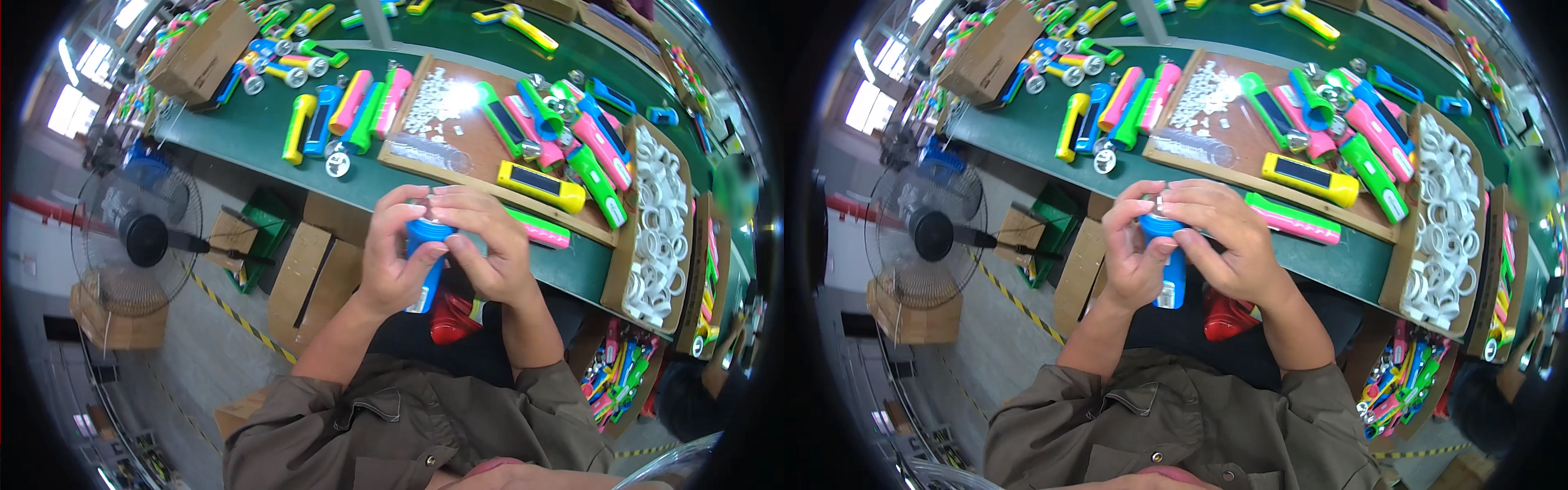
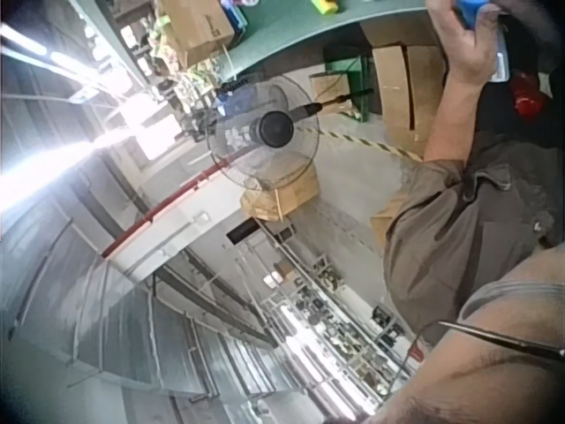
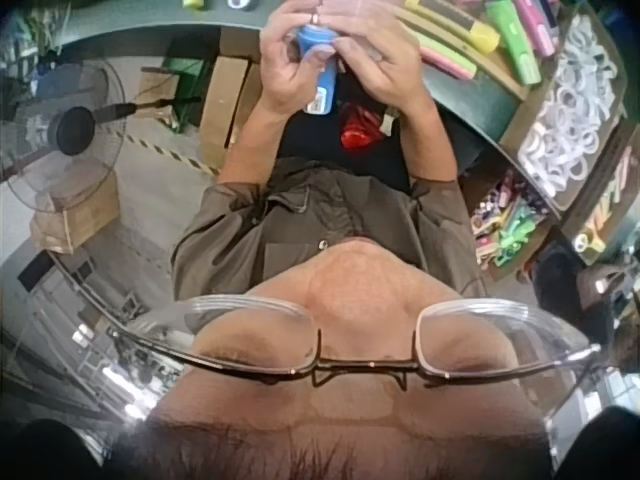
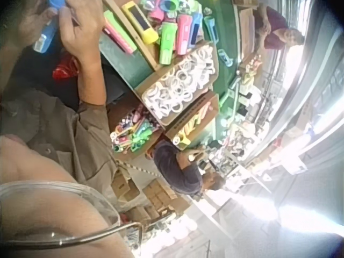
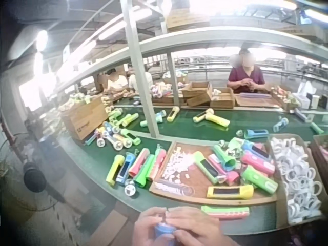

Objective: Assembling various components of handheld flashlights on a production line.

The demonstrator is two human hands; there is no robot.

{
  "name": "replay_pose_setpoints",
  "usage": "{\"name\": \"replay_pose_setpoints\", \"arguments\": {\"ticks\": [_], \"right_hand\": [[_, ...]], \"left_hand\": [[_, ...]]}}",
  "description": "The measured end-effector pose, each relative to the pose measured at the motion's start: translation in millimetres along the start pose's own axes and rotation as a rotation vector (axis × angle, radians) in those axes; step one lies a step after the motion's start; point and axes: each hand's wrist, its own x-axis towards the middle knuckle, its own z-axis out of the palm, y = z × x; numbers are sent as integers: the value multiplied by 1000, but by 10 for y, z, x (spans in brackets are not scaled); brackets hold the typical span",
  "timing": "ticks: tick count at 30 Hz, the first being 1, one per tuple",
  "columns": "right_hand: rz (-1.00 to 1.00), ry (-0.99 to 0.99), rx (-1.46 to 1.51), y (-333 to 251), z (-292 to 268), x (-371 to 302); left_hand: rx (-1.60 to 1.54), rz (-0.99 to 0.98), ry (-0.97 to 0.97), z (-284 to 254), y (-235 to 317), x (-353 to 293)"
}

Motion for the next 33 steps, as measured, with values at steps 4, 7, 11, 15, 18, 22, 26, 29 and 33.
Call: {"name": "replay_pose_setpoints", "arguments": {"ticks": [4, 7, 11, 15, 18, 22, 26, 29, 33], "right_hand": [[20, -26, -32, -101, -35, 39], [83, -50, 21, -116, -131, -17], [159, -26, -50, -333, -464, -110], [288, -32, -405, -607, -1203, -385], [382, 131, -741, -492, -1889, -620], [733, 297, -845, -75, -2638, -779], [973, 150, -1078, 613, -2953, -805], [959, 249, -1152, 793, -2848, -640], [1161, 184, -1150, 893, -2970, -501]], "left_hand": [[70, 0, 17, -42, -23, -5], [15, 20, 3, 32, -78, 37], [-313, -67, -75, 235, -78, 112], [-454, -141, -121, 416, -34, -30], [-461, -148, -150, 473, -139, -142], [-488, -177, -200, 523, -74, -136], [-478, -99, -188, 502, 22, -93], [-436, -64, -191, 396, 73, -116], [-387, -84, -149, 226, 116, -175]]}}
